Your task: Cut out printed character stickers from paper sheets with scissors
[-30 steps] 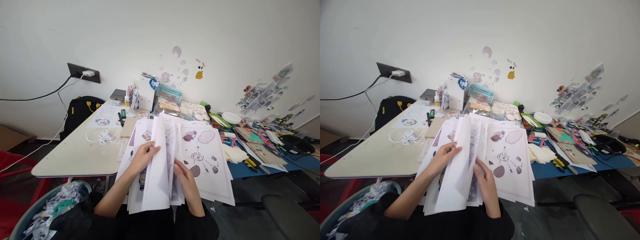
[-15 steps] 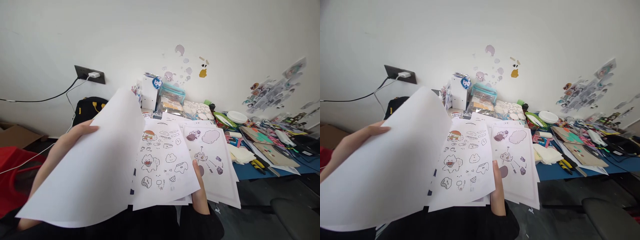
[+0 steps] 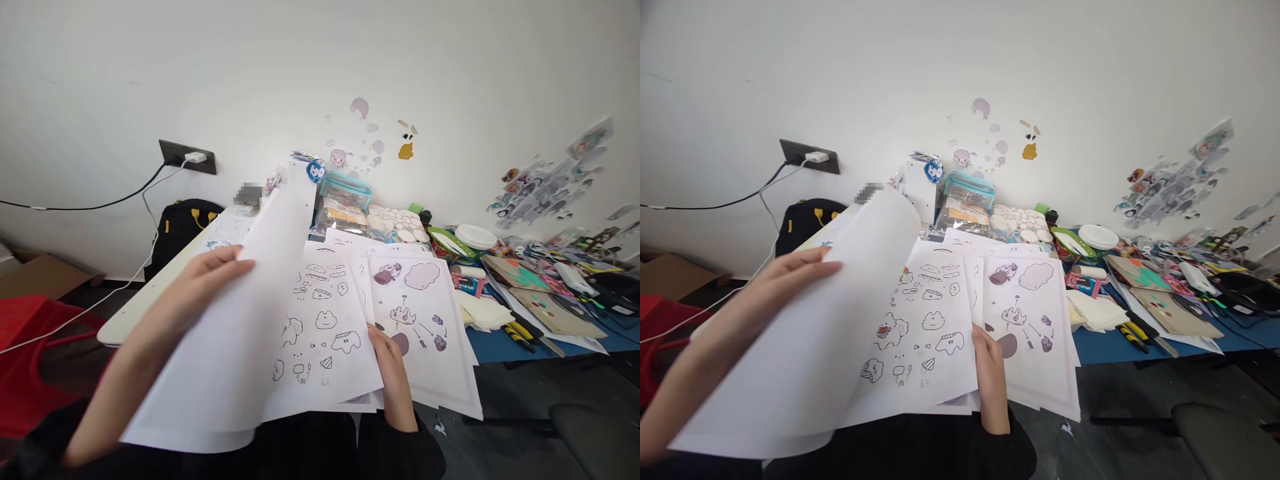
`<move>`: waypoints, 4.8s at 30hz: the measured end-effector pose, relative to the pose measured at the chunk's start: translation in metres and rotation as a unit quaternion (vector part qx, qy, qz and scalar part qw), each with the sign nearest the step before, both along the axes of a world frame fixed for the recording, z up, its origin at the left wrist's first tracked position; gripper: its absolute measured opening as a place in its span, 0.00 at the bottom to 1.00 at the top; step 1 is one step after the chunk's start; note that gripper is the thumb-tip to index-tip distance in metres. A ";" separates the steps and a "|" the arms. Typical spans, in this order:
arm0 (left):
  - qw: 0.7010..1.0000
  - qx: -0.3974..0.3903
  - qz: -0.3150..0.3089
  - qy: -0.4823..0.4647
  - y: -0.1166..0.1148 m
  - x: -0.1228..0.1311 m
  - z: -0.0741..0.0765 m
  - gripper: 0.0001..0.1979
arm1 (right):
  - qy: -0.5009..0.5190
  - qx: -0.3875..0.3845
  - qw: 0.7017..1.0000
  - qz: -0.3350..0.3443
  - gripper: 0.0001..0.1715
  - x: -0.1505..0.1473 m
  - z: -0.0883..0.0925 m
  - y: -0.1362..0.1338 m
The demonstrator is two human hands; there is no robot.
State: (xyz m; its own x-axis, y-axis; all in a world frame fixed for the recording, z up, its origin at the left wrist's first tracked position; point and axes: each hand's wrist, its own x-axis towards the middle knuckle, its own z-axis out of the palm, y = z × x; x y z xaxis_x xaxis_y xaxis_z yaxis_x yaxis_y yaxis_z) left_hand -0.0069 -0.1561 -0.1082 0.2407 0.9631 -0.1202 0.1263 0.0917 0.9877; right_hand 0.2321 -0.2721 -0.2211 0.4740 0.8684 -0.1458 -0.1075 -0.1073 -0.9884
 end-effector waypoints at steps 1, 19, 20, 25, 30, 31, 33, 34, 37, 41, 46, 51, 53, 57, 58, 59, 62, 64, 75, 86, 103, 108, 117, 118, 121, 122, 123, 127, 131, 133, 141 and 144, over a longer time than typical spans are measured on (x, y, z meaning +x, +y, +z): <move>0.999 0.038 -0.025 0.023 -0.002 0.013 -0.007 0.13 | 0.000 0.001 1.000 -0.002 0.23 -0.001 -0.001 0.000; 0.973 0.171 0.033 0.151 -0.004 0.021 -0.017 0.15 | -0.083 -0.036 0.996 -0.021 0.18 0.004 -0.011 0.008; 0.971 0.170 0.064 0.156 -0.007 0.010 -0.003 0.15 | -0.084 -0.037 0.995 -0.023 0.18 0.005 -0.012 0.008; 0.955 0.168 0.133 0.206 -0.026 -0.016 0.035 0.15 | -0.092 -0.043 0.994 -0.035 0.17 0.005 -0.014 0.007; 0.953 0.184 0.091 0.224 -0.017 -0.021 0.023 0.16 | -0.093 -0.046 0.994 -0.041 0.18 0.004 -0.014 0.006; 0.954 0.192 0.077 0.218 -0.014 -0.021 0.019 0.16 | -0.093 -0.046 0.994 -0.043 0.19 0.004 -0.014 0.005; 0.954 0.216 0.055 0.203 -0.010 -0.022 0.012 0.16 | -0.092 -0.046 0.994 -0.048 0.22 0.003 -0.014 0.004; 0.952 0.229 0.051 0.197 -0.009 -0.022 0.010 0.15 | -0.092 -0.046 0.993 -0.051 0.22 0.003 -0.014 0.004; 0.949 0.240 0.051 0.200 -0.008 -0.022 0.010 0.14 | -0.095 -0.047 0.992 -0.062 0.22 0.003 -0.015 0.004; 0.943 0.221 0.049 0.243 -0.009 -0.022 0.012 0.16 | -0.105 -0.047 0.991 -0.075 0.21 0.003 -0.018 0.006; 0.938 0.230 0.052 0.255 -0.008 -0.022 0.010 0.17 | -0.133 -0.037 0.987 -0.081 0.22 0.001 -0.017 0.006; 0.938 0.242 -0.006 0.249 -0.006 0.001 -0.003 0.16 | -0.186 -0.023 0.978 -0.089 0.23 -0.006 -0.012 0.003; 0.946 0.219 -0.055 0.232 -0.005 0.022 -0.016 0.15 | -0.218 -0.023 0.972 -0.090 0.25 -0.010 -0.010 0.002; 0.960 0.179 -0.127 0.173 -0.008 0.070 -0.049 0.16 | -0.311 0.020 0.947 -0.079 0.27 -0.019 -0.009 0.003; 0.962 0.175 -0.138 0.160 -0.010 0.081 -0.057 0.16 | -0.331 0.036 0.940 -0.073 0.27 -0.022 -0.009 0.003; 0.962 0.173 -0.145 0.152 -0.013 0.090 -0.064 0.17 | -0.347 0.050 0.934 -0.064 0.26 -0.025 -0.009 0.003; 0.963 0.172 -0.143 0.148 -0.020 0.108 -0.078 0.20 | -0.364 0.076 0.928 -0.015 0.26 -0.033 -0.006 0.002; 0.965 0.172 -0.125 0.152 -0.023 0.113 -0.083 0.19 | -0.348 0.088 0.933 0.016 0.25 -0.037 -0.004 0.000; 0.965 0.158 -0.085 0.191 -0.023 0.116 -0.086 0.09 | -0.215 0.010 0.977 0.005 0.27 -0.039 0.002 -0.003; 0.963 0.177 -0.096 0.178 -0.001 0.086 -0.082 0.07 | -0.344 -0.002 0.923 -0.172 0.32 0.069 0.004 -0.058; 0.983 0.089 -0.150 0.056 0.013 0.074 -0.091 0.09 | -0.610 -0.091 0.764 -0.191 0.27 0.106 0.070 -0.125; 0.983 0.086 -0.157 0.043 0.013 0.073 -0.092 0.09 | -0.558 -0.058 0.808 -0.180 0.28 0.091 0.052 -0.100; 0.981 0.075 -0.175 0.030 0.016 0.072 -0.097 0.12 | -0.553 -0.079 0.814 -0.160 0.32 0.118 0.054 -0.078; 0.981 0.072 -0.179 0.029 0.017 0.072 -0.098 0.13 | -0.572 -0.086 0.799 -0.165 0.33 0.119 0.056 -0.083; 0.979 0.068 -0.187 0.033 0.019 0.072 -0.102 0.13 | -0.651 -0.093 0.722 -0.213 0.36 0.104 0.060 -0.103; 0.979 0.069 -0.189 0.034 0.019 0.072 -0.103 0.14 | -0.660 -0.085 0.708 -0.236 0.35 0.092 0.058 -0.108; 0.978 0.070 -0.191 0.036 0.019 0.072 -0.103 0.14 | -0.643 -0.074 0.717 -0.259 0.33 0.075 0.054 -0.111; 0.978 0.077 -0.188 0.044 0.016 0.071 -0.098 0.14 | -0.456 0.006 0.881 -0.130 0.22 -0.007 0.030 -0.090; 0.976 0.105 -0.190 0.017 0.012 0.071 -0.093 0.17 | -0.286 0.014 0.957 0.036 0.31 -0.052 0.019 -0.033; 0.979 0.104 -0.178 0.005 0.011 0.069 -0.092 0.20 | -0.248 0.013 0.968 0.027 0.34 -0.052 0.017 -0.008; 0.994 0.059 -0.097 0.001 0.008 0.027 -0.052 0.17 | -0.316 -0.052 0.944 -0.084 0.12 -0.028 -0.009 0.021; 0.991 0.106 -0.038 0.074 0.001 -0.002 -0.021 0.18 | -0.349 -0.053 0.929 -0.109 0.17 -0.028 -0.014 0.019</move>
